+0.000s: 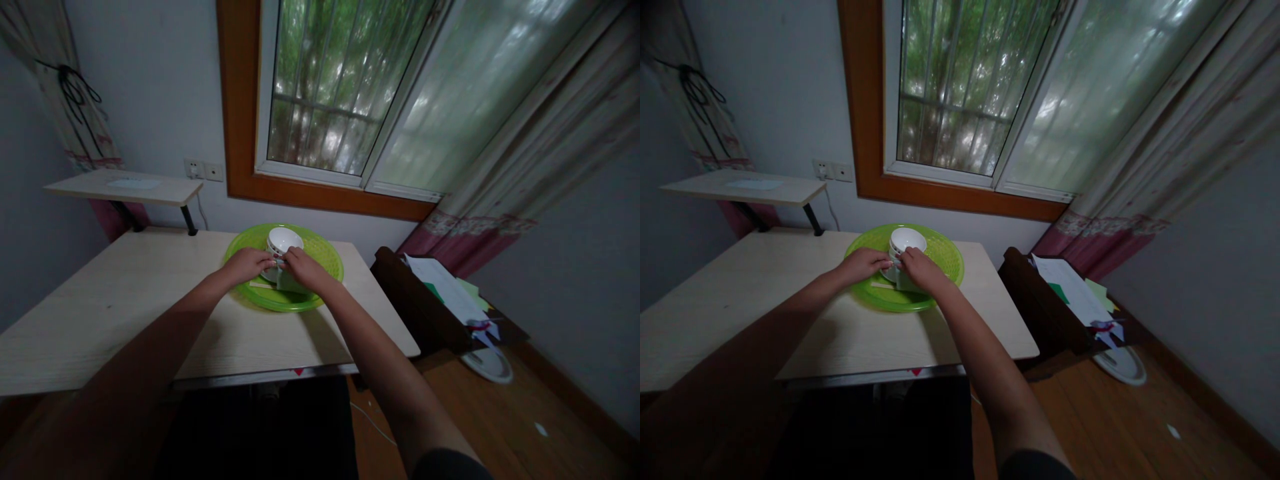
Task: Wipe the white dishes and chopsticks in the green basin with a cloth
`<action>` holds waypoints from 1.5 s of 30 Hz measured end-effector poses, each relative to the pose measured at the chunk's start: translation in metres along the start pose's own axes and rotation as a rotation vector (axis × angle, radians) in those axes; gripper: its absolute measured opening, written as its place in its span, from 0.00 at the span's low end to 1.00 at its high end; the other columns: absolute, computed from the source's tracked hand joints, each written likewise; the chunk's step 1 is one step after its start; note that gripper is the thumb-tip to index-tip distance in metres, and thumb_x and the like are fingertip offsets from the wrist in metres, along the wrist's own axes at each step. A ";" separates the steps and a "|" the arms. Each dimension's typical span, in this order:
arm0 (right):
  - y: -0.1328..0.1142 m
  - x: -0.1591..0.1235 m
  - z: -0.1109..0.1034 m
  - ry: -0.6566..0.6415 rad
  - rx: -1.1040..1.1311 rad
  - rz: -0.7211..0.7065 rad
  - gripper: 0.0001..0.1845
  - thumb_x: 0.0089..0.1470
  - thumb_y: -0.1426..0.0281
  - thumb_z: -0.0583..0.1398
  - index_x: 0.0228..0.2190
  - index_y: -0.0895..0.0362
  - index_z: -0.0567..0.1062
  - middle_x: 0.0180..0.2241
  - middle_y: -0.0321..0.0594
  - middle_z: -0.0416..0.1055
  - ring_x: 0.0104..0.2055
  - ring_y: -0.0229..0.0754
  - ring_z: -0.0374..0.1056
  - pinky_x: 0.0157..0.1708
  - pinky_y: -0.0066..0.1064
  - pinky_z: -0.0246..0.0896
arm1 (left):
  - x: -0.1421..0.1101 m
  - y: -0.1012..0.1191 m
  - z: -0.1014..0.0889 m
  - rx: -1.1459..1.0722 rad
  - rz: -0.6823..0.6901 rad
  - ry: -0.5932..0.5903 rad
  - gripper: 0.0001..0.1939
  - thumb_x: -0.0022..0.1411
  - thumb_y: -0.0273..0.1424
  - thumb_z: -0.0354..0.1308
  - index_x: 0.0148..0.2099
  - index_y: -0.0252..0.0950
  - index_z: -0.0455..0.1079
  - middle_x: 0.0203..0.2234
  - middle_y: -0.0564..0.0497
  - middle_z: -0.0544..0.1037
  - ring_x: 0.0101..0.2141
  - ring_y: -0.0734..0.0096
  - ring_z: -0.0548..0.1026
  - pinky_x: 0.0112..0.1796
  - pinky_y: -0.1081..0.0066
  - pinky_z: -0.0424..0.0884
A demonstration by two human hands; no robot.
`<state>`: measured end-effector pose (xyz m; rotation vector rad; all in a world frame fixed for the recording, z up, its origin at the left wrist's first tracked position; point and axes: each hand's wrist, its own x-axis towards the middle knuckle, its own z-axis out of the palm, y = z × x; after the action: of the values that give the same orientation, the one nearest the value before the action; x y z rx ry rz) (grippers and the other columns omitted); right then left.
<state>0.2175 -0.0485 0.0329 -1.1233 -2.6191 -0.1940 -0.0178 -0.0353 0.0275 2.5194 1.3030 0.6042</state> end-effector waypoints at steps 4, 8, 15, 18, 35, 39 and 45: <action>0.008 -0.005 -0.002 -0.019 0.026 0.030 0.12 0.74 0.68 0.60 0.53 0.62 0.77 0.50 0.51 0.75 0.53 0.48 0.69 0.56 0.38 0.65 | -0.003 -0.011 -0.005 0.017 -0.009 -0.003 0.18 0.73 0.42 0.55 0.37 0.40 0.81 0.34 0.48 0.85 0.36 0.62 0.78 0.37 0.68 0.63; 0.026 -0.015 -0.004 -0.042 0.014 0.088 0.11 0.74 0.69 0.60 0.49 0.62 0.78 0.49 0.50 0.75 0.52 0.48 0.69 0.56 0.38 0.64 | -0.009 -0.024 -0.014 0.035 -0.063 0.019 0.17 0.72 0.41 0.55 0.38 0.41 0.82 0.34 0.49 0.85 0.37 0.60 0.78 0.37 0.67 0.63; 0.037 -0.025 -0.005 -0.069 -0.003 0.129 0.10 0.73 0.69 0.60 0.49 0.62 0.79 0.51 0.52 0.75 0.52 0.48 0.69 0.55 0.38 0.63 | -0.013 -0.031 -0.016 0.007 -0.075 0.036 0.16 0.71 0.39 0.56 0.37 0.41 0.82 0.32 0.49 0.85 0.36 0.61 0.78 0.37 0.67 0.64; 0.029 -0.021 -0.005 -0.057 0.011 0.111 0.10 0.73 0.69 0.60 0.49 0.61 0.79 0.51 0.51 0.75 0.52 0.48 0.69 0.55 0.38 0.64 | -0.010 -0.021 -0.011 -0.005 -0.063 0.033 0.16 0.71 0.39 0.56 0.36 0.41 0.82 0.32 0.49 0.85 0.36 0.62 0.78 0.37 0.68 0.64; 0.020 -0.011 0.003 -0.077 0.045 0.103 0.13 0.73 0.69 0.61 0.54 0.61 0.78 0.53 0.51 0.75 0.54 0.47 0.70 0.56 0.36 0.63 | -0.009 -0.029 -0.009 -0.003 -0.008 -0.017 0.18 0.73 0.41 0.54 0.37 0.40 0.80 0.34 0.48 0.85 0.37 0.62 0.78 0.38 0.68 0.65; 0.035 -0.020 0.006 -0.102 0.079 0.159 0.14 0.72 0.71 0.60 0.55 0.62 0.78 0.54 0.52 0.76 0.56 0.47 0.70 0.57 0.37 0.63 | -0.013 -0.045 -0.012 0.017 -0.023 0.003 0.18 0.73 0.42 0.54 0.36 0.40 0.80 0.35 0.48 0.84 0.38 0.61 0.78 0.38 0.68 0.65; 0.033 -0.018 0.009 -0.082 0.051 0.081 0.12 0.71 0.71 0.61 0.53 0.62 0.78 0.52 0.54 0.77 0.55 0.49 0.70 0.58 0.39 0.64 | -0.008 -0.038 -0.009 -0.001 -0.023 -0.004 0.16 0.72 0.39 0.55 0.36 0.40 0.80 0.34 0.48 0.84 0.37 0.61 0.79 0.39 0.67 0.66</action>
<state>0.2516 -0.0361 0.0192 -1.2423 -2.6269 -0.0654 -0.0530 -0.0200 0.0184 2.4997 1.3281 0.5946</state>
